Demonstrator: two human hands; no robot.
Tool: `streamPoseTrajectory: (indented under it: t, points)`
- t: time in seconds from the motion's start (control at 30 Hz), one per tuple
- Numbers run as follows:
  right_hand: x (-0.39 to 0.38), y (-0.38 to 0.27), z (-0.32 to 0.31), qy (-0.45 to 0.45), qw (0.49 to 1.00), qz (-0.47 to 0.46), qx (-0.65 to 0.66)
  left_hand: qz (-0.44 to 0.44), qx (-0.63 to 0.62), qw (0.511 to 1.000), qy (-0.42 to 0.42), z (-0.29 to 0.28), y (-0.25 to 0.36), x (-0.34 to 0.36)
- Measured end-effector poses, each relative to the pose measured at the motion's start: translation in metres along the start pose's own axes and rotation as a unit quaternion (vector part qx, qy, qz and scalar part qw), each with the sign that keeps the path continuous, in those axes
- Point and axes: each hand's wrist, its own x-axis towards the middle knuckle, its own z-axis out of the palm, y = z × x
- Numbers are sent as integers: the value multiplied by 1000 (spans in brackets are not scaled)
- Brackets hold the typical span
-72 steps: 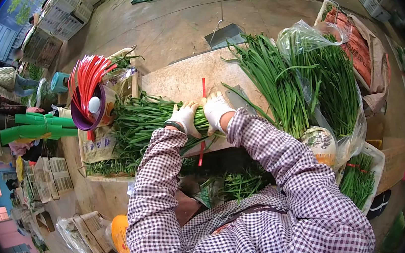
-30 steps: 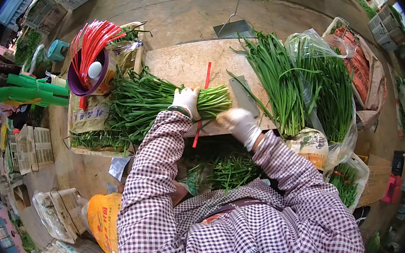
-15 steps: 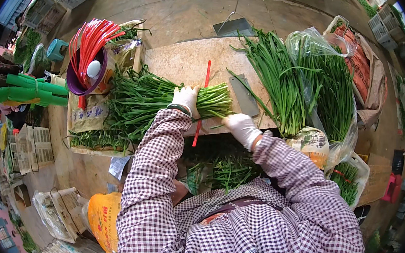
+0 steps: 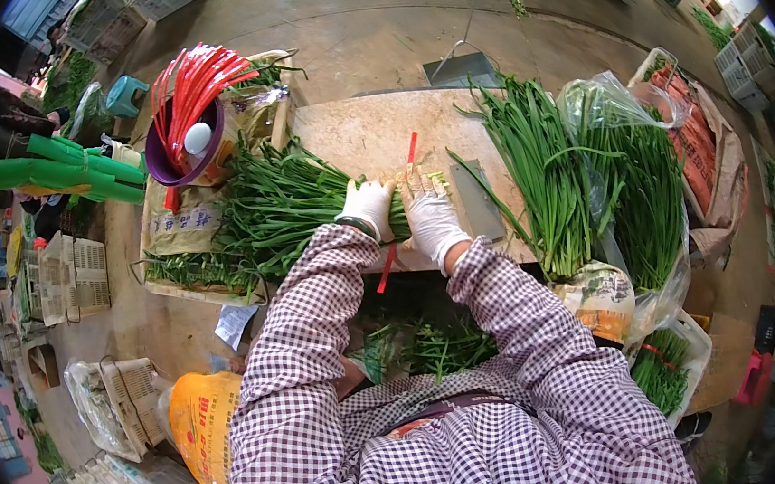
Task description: The person gathers green onions, trims the ends with a knife, and ties them into bundles using red rubber bands. The finished bundles are placed into a white crate.
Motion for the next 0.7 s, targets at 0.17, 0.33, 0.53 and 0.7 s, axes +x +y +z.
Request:
streamPoseTrajectory:
  t: [0.17,0.33,0.53,0.7]
  points:
    - [38,29,52,82,994,-62,36,27,-22,997,63,-1,-7,-4]
    - [28,-16,-42,-84,964,-32,252,-28,-98,992,69,24,-20,14]
    - [27,26,4,-132,984,-59,103,-7,-22,996,87,66,2,39]
    - [120,154,116,-71,856,37,510,-8,-42,996,81,57,0,40]
